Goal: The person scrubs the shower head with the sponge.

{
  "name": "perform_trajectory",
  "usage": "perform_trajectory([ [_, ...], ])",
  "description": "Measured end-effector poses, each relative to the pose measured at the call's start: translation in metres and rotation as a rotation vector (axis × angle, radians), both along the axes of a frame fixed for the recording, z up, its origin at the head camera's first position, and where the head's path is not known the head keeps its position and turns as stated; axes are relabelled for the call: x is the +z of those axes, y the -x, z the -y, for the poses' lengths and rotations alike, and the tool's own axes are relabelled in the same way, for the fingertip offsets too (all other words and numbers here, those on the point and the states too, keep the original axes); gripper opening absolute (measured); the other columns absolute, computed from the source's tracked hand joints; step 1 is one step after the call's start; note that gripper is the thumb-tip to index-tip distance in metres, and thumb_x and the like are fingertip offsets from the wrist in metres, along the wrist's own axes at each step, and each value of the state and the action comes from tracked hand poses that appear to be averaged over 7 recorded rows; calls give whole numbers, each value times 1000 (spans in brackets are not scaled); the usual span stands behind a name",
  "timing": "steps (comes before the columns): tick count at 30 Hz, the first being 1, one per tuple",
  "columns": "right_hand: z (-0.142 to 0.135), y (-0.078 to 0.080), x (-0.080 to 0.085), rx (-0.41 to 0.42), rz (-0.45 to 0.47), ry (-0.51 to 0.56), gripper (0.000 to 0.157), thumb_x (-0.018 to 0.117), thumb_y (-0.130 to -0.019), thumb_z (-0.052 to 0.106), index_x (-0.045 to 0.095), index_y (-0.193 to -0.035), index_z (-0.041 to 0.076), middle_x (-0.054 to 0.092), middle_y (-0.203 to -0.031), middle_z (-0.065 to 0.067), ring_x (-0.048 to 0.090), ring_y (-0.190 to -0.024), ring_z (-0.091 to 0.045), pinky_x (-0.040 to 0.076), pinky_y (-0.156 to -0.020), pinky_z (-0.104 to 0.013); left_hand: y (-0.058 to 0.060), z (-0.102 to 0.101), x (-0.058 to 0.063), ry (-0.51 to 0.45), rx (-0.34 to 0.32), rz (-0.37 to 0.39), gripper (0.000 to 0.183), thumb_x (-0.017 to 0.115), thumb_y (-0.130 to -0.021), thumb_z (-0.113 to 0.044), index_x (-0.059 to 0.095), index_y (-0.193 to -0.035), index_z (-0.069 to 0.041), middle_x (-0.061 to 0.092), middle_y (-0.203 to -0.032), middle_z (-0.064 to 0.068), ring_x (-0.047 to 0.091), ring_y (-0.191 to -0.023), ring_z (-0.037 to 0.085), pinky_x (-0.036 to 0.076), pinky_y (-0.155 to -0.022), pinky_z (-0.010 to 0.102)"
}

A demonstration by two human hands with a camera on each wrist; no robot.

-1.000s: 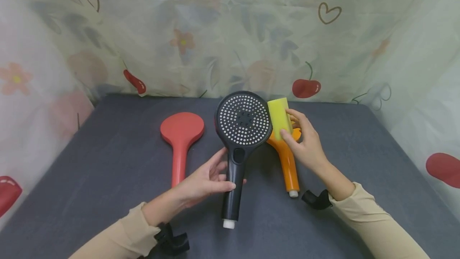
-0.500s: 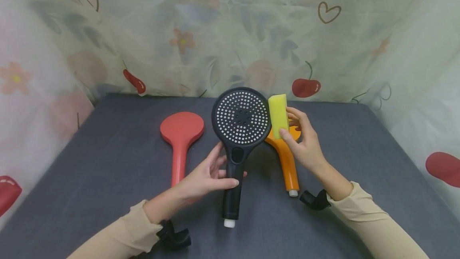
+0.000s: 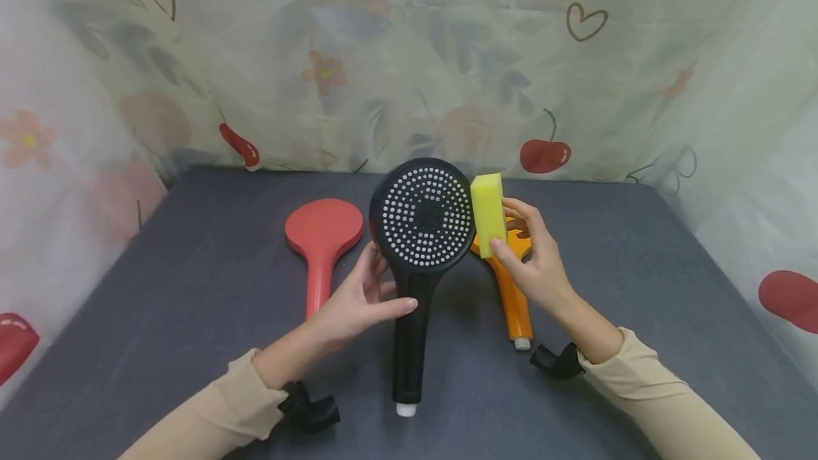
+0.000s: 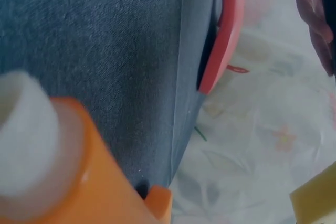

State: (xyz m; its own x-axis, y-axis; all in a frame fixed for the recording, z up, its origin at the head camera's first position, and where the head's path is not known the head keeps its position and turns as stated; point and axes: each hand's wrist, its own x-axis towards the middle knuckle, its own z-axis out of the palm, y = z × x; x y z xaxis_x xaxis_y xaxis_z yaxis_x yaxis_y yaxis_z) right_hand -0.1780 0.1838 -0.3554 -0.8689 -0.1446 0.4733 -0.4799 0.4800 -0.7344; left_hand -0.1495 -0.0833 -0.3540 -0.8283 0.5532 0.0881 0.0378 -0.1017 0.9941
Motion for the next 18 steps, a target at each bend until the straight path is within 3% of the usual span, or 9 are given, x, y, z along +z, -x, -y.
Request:
perform_trajectory([
  [3, -1, 0, 1, 11, 6, 6, 55, 57, -85, 8, 36, -136, 7, 48, -128, -19, 49, -103, -29, 31, -85, -41, -1, -4, 5, 37, 69, 62, 82, 58, -90, -7, 3, -150, -22, 27, -151, 11, 52, -117, 19, 54, -76, 28],
  [5, 0, -1, 1, 13, 4, 3, 54, 57, -85, 8, 37, -136, 8, 48, -128, -19, 49, -103, -29, 31, -84, -41, -1, -4, 6, 31, 114, 125, 71, 51, -95, -13, 6, -150, -23, 43, -137, 8, 57, -97, 11, 51, -69, 25],
  [7, 2, -2, 2, 18, 0, -3, 54, 57, -85, 8, 38, -135, 8, 48, -128, -18, 49, -103, -28, 32, -85, -41, -1, -5, 7, 14, 148, 172, 61, 43, -99, -21, 9, -149, -21, 52, -123, 0, 58, -89, 3, 51, -70, 23],
  [10, 4, -3, 4, 25, -7, -7, 54, 58, -85, 8, 38, -135, 8, 49, -128, -17, 50, -103, -28, 34, -85, -40, -1, -4, 8, -22, 163, 204, 52, 34, -102, -27, 12, -149, -18, 54, -108, -6, 59, -79, 2, 50, -69, 24],
  [15, 5, -4, 6, 14, -8, -10, 54, 58, -85, 8, 39, -135, 8, 49, -128, -17, 50, -103, -28, 33, -84, -40, -1, -4, 11, -50, 168, 208, 52, 34, -102, -27, 14, -149, -15, 45, -134, 9, 56, -103, 5, 52, -77, 32],
  [18, 6, -3, 6, 8, -4, -15, 53, 59, -85, 8, 39, -135, 8, 49, -128, -17, 50, -103, -28, 33, -84, -40, 2, -5, 11, -46, 252, 226, 48, 40, -101, -22, 26, -146, -13, 49, -130, 8, 58, -102, 5, 53, -76, 31],
])
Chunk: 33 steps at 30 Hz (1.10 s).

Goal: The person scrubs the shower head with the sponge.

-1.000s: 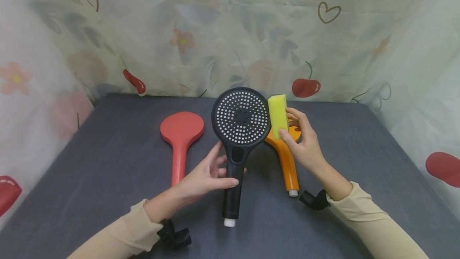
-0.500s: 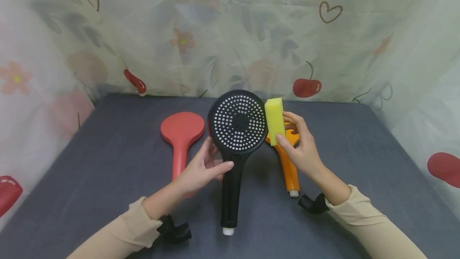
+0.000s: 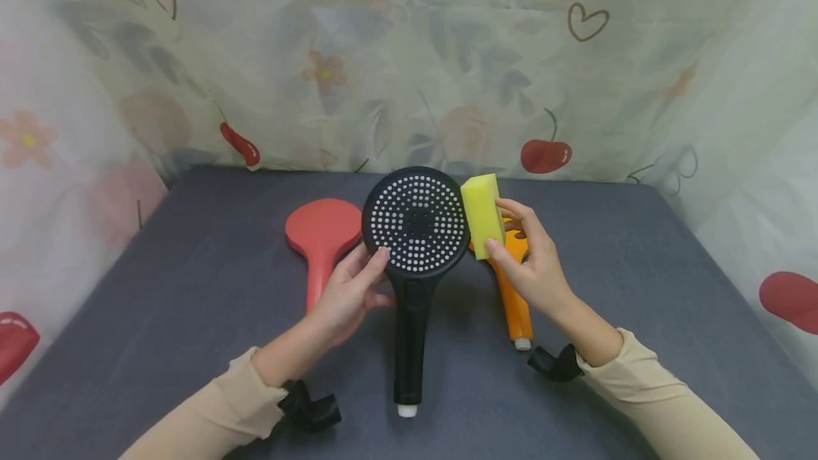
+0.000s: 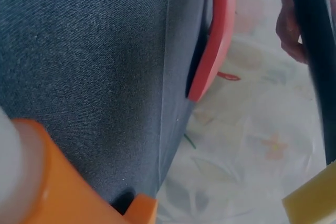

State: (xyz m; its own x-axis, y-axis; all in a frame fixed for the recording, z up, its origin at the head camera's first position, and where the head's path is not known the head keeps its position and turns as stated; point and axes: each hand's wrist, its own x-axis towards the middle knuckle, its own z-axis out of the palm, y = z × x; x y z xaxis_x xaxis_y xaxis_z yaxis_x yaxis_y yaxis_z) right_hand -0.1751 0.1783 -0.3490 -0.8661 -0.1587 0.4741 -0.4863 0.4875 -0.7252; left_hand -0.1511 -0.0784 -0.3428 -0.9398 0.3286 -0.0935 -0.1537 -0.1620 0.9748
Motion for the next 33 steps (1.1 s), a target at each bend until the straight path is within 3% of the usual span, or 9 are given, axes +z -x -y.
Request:
perform_trajectory([
  [4, 2, 1, -1, -9, 11, -12, 54, 60, -86, 10, 40, -135, 9, 48, -129, -16, 49, -104, -28, 32, -86, -40, 2, 0, -2, 19, 114, 45, 42, 46, -98, -15, 37, -139, -8, 59, -112, 0, 64, -88, 4, 54, -73, 26],
  [13, 7, -2, 2, -35, 21, -34, 55, 64, -83, 12, 45, -134, 14, 46, -123, -16, 42, -104, -25, 35, -83, -41, 5, -1, -2, -19, 190, 106, 38, 47, -98, -14, 37, -134, -9, 61, -112, 2, 65, -89, 6, 54, -74, 27],
  [24, 19, -11, -2, 17, -126, -164, 55, 77, -74, 16, 56, -125, 17, 46, -119, -16, 42, -110, -29, 44, -79, -44, 16, -5, -1, -30, 271, 145, 40, 47, -98, -16, 36, -135, -7, 58, -122, 11, 63, -99, 8, 54, -79, 25],
  [30, 25, -14, -9, 71, -240, -233, 52, 77, -71, 17, 61, -119, 19, 49, -115, -17, 44, -103, -29, 38, -78, -41, 20, -6, 1, -21, 278, 146, 42, 47, -98, -14, 36, -138, -8, 53, -130, 16, 61, -104, 11, 52, -89, 32],
  [33, 29, -17, -13, 128, -312, -288, 51, 76, -69, 18, 62, -118, 20, 52, -113, -18, 46, -100, -29, 37, -80, -44, 22, -6, 3, -38, 276, 140, 42, 46, -98, -13, 36, -138, -7, 51, -131, 17, 61, -103, 11, 53, -87, 31],
])
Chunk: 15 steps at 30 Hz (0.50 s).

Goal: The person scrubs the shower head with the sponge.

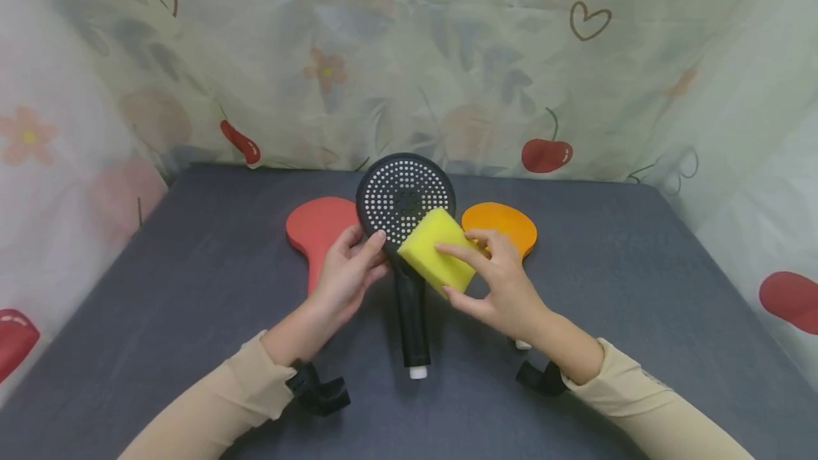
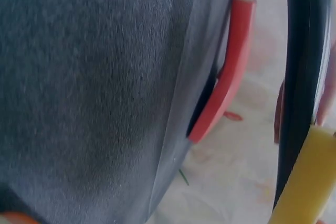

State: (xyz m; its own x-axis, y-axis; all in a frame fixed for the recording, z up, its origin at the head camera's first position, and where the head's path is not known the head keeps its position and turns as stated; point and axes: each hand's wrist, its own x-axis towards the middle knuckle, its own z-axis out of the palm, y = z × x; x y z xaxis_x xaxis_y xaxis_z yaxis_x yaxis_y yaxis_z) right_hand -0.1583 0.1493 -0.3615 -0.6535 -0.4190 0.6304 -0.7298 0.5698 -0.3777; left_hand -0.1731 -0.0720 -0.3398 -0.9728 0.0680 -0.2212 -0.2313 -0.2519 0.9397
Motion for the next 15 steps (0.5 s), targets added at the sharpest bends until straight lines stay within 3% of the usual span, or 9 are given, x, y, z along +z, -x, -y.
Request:
perform_trajectory([
  [3, 0, 0, -11, 63, -67, -76, 52, 75, -69, 23, 61, -119, 23, 54, -114, -17, 48, -101, -28, 38, -83, -46, 3, -3, -7, -15, 28, -31, 41, 46, -98, -13, 36, -137, -6, 53, -126, 15, 62, -98, 9, 54, -77, 24],
  [6, 1, -5, -11, 117, -73, -137, 53, 75, -70, 26, 60, -120, 26, 54, -116, -15, 49, -103, -26, 39, -84, -45, 6, -3, -6, -19, 53, -31, 41, 48, -97, -13, 37, -135, -5, 56, -115, 7, 62, -92, 6, 53, -71, 21],
  [11, 1, -10, -12, 266, -94, -223, 53, 76, -71, 30, 59, -121, 28, 53, -118, -12, 49, -104, -21, 41, -83, -37, 9, -2, -6, -30, 74, -36, 39, 50, -96, -13, 39, -132, -7, 62, -98, -3, 63, -84, 2, 53, -70, 21],
  [15, 1, -13, -13, 366, -137, -277, 52, 75, -73, 33, 59, -121, 29, 52, -120, -10, 47, -105, -19, 40, -83, -34, 10, -1, -6, -35, 79, -27, 37, 50, -96, -12, 40, -131, -8, 61, -98, -4, 64, -85, 2, 53, -72, 21],
])
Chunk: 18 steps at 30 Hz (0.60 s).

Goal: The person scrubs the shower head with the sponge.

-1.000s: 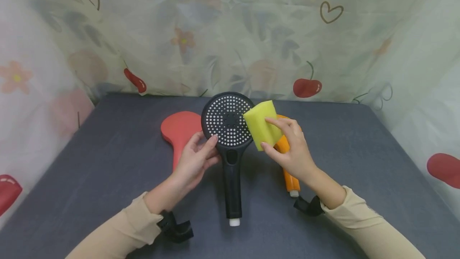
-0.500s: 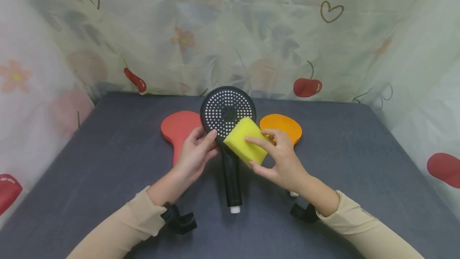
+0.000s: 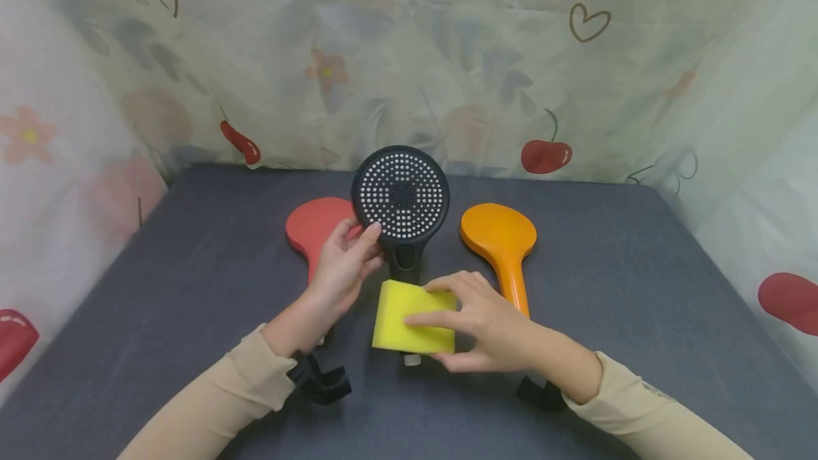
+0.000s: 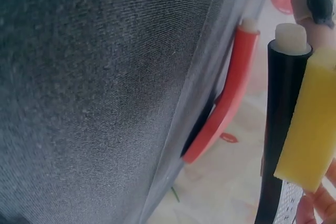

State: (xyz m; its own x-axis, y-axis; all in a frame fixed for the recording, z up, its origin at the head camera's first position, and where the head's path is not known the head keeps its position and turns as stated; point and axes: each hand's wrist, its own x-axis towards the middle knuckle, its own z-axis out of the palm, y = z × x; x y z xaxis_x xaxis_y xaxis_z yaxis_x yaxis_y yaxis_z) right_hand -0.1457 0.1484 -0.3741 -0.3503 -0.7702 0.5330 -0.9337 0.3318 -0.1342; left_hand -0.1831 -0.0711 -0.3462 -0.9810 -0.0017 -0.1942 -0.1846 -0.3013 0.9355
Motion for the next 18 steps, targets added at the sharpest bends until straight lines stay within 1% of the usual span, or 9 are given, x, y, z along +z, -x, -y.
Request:
perform_trajectory([
  [2, 2, 1, 0, 3, -18, -5, 52, 75, -72, 33, 59, -121, 29, 52, -120, -10, 47, -105, -19, 39, -83, -34, 1, 1, 0, 1, -3, 8, 37, 51, -96, -12, 40, -131, -8, 61, -101, -2, 64, -86, 2, 54, -72, 21],
  [4, 2, 2, 0, -23, -38, 11, 53, 77, -70, 32, 60, -120, 28, 53, -120, -11, 48, -104, -20, 39, -82, -36, 1, 2, 0, 3, -11, 8, 37, 50, -96, -13, 40, -131, -9, 61, -102, -2, 64, -87, 3, 54, -73, 21],
  [6, 2, 4, 1, -81, -49, 33, 53, 76, -69, 30, 60, -119, 28, 53, -119, -12, 49, -104, -21, 39, -83, -39, 1, 2, 1, 2, -16, 5, 36, 51, -96, -13, 40, -130, -9, 62, -100, -3, 64, -85, 2, 54, -71, 21],
  [10, 2, 8, 2, -208, -43, 85, 52, 74, -68, 25, 61, -119, 27, 54, -120, -15, 50, -106, -26, 39, -83, -43, 0, 3, 0, 2, -30, -6, 31, 51, -96, -12, 41, -125, -10, 61, -88, -8, 61, -77, 1, 52, -67, 20],
  [12, 2, 9, 2, -239, -38, 98, 53, 73, -69, 24, 60, -120, 26, 54, -120, -16, 49, -107, -28, 39, -82, -44, -1, 3, 1, 4, -35, -7, 30, 51, -95, -12, 41, -124, -10, 60, -85, -9, 59, -75, 1, 51, -66, 20],
  [15, 3, 8, 1, -230, -46, 101, 53, 73, -70, 25, 60, -121, 27, 54, -120, -16, 50, -107, -28, 40, -82, -45, -1, 4, 1, 6, -37, 0, 32, 52, -95, -12, 41, -125, -10, 60, -86, -9, 58, -75, 1, 51, -67, 20],
  [18, 2, 6, 0, -174, -58, 91, 51, 73, -71, 28, 60, -121, 28, 54, -120, -15, 51, -105, -26, 41, -83, -44, -1, 4, 1, 4, -36, -1, 34, 51, -95, -13, 40, -127, -9, 61, -89, -9, 61, -79, 1, 52, -70, 21],
])
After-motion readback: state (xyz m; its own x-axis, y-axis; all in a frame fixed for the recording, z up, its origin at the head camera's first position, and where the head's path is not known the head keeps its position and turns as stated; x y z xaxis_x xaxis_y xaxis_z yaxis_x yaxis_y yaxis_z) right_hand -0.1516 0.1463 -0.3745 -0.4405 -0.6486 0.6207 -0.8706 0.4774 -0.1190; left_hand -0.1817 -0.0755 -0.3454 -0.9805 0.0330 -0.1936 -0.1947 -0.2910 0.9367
